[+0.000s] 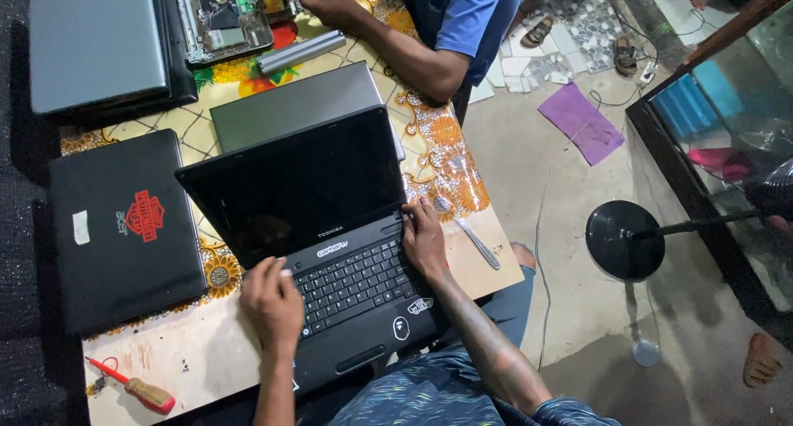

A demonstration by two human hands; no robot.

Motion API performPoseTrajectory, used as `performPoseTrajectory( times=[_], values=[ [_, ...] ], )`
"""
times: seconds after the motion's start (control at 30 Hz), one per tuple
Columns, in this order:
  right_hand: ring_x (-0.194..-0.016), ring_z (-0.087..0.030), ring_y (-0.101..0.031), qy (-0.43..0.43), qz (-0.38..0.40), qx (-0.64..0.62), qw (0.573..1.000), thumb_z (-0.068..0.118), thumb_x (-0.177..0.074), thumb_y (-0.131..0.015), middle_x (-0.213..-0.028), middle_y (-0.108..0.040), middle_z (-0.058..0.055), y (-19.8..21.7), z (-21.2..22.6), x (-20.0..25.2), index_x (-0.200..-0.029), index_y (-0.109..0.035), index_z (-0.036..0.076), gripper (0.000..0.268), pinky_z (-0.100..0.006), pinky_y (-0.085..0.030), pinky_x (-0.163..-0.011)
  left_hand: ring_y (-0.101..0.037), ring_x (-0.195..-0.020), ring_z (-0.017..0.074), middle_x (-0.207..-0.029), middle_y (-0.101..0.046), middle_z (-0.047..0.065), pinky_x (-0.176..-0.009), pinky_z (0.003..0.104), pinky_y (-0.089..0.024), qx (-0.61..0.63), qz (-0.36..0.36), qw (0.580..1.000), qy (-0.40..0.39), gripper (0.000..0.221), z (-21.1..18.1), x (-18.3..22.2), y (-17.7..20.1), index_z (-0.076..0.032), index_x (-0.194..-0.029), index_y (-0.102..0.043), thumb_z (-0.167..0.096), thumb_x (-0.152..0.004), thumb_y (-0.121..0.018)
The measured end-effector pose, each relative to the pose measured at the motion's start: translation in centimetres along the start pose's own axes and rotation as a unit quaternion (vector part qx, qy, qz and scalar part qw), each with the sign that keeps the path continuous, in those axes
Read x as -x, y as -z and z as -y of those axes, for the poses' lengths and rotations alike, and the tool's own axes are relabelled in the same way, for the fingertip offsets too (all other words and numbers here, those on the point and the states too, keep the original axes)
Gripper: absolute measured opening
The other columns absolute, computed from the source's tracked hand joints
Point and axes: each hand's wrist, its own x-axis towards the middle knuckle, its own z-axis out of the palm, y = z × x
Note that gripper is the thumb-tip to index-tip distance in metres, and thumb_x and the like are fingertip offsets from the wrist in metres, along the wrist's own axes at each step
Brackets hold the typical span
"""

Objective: Assembling a laptop by aligning and snapping the keyboard and top cover assembly onto the base unit.

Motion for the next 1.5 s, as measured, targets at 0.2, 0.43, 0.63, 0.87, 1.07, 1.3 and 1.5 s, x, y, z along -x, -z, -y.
performPoseTrajectory(
  times=[0.2,0.43,0.63,0.87,1.07,1.3,1.5],
  values=[
    [-0.097,-0.041,-0.063,0.092,-0.047,-0.005,0.995,0.008,-0.09,-0.057,-0.098,-0.063,-0.015,-0.7,-2.0,-0.1,-0.103,-0.07,0.016,0.02,-0.047,-0.05,-0.087,-0.051,-0.126,0.0323,-0.134,-0.055,0.014,-0.103,0.057,-0.036,0.012,0.114,0.992,-0.054,0.036,-5.8,0.5,-2.1,-0.013,-0.129,-0.059,-0.03,-0.1,-0.046],
    [-0.098,-0.04,-0.063,0.093,-0.043,0.009,0.995,0.01,-0.091,-0.058,-0.098,-0.063,-0.013,-1.3,-3.0,-0.5,-0.101,-0.07,0.02,0.019,-0.047,-0.05,-0.087,-0.044,-0.134,0.0303,-0.142,-0.048,0.013,-0.109,0.059,-0.025,-0.042,0.123,0.988,-0.082,0.045,-5.5,0.6,-3.5,-0.016,-0.14,-0.05,-0.035,-0.101,-0.041],
    [-0.095,-0.044,-0.062,0.072,-0.022,0.012,0.997,0.013,-0.092,-0.054,-0.098,-0.061,-0.018,-0.6,-1.6,-0.5,-0.105,-0.066,0.013,0.018,-0.05,-0.049,-0.086,-0.04,-0.137,0.0269,-0.144,-0.044,0.01,-0.11,0.061,-0.019,-0.078,0.143,0.983,-0.08,0.049,-5.3,0.7,-3.9,-0.023,-0.147,-0.041,-0.04,-0.102,-0.031],
    [-0.096,-0.038,-0.063,0.03,-0.021,0.009,0.999,0.023,-0.089,-0.066,-0.094,-0.061,-0.014,-0.8,-1.9,-1.0,-0.098,-0.068,0.014,0.013,-0.045,-0.049,-0.087,-0.037,-0.139,0.0228,-0.145,-0.043,0.005,-0.112,0.057,-0.014,-0.083,0.136,0.984,-0.079,0.045,-5.4,1.2,-4.1,-0.025,-0.144,-0.045,-0.038,-0.101,-0.036],
    [-0.092,-0.036,-0.063,0.039,-0.041,-0.018,0.998,0.018,-0.086,-0.071,-0.091,-0.061,-0.013,-1.7,-2.9,-1.2,-0.094,-0.068,0.012,0.011,-0.044,-0.049,-0.084,-0.037,-0.139,0.0244,-0.146,-0.043,0.005,-0.111,0.057,-0.014,-0.076,0.126,0.986,-0.074,0.044,-5.9,1.1,-3.6,-0.024,-0.142,-0.048,-0.036,-0.102,-0.036],
    [-0.088,-0.039,-0.063,0.058,-0.096,-0.051,0.992,0.012,-0.082,-0.073,-0.087,-0.06,-0.013,-2.5,-3.4,-1.6,-0.089,-0.068,0.01,0.009,-0.045,-0.049,-0.082,-0.037,-0.139,0.0253,-0.145,-0.044,0.006,-0.111,0.058,-0.015,-0.081,0.144,0.984,-0.067,0.045,-6.0,0.8,-3.6,-0.026,-0.143,-0.046,-0.037,-0.101,-0.037],
    [-0.097,-0.049,-0.06,0.11,-0.066,-0.01,0.992,0.007,-0.087,-0.069,-0.09,-0.061,-0.025,-0.9,-0.9,-1.1,-0.093,-0.064,0.002,0.009,-0.053,-0.048,-0.088,-0.036,-0.14,0.0262,-0.147,-0.043,0.01,-0.111,0.057,-0.012,-0.031,0.101,0.99,-0.091,0.044,-5.4,0.8,-4.1,-0.021,-0.144,-0.048,-0.034,-0.103,-0.041]
  ],
)
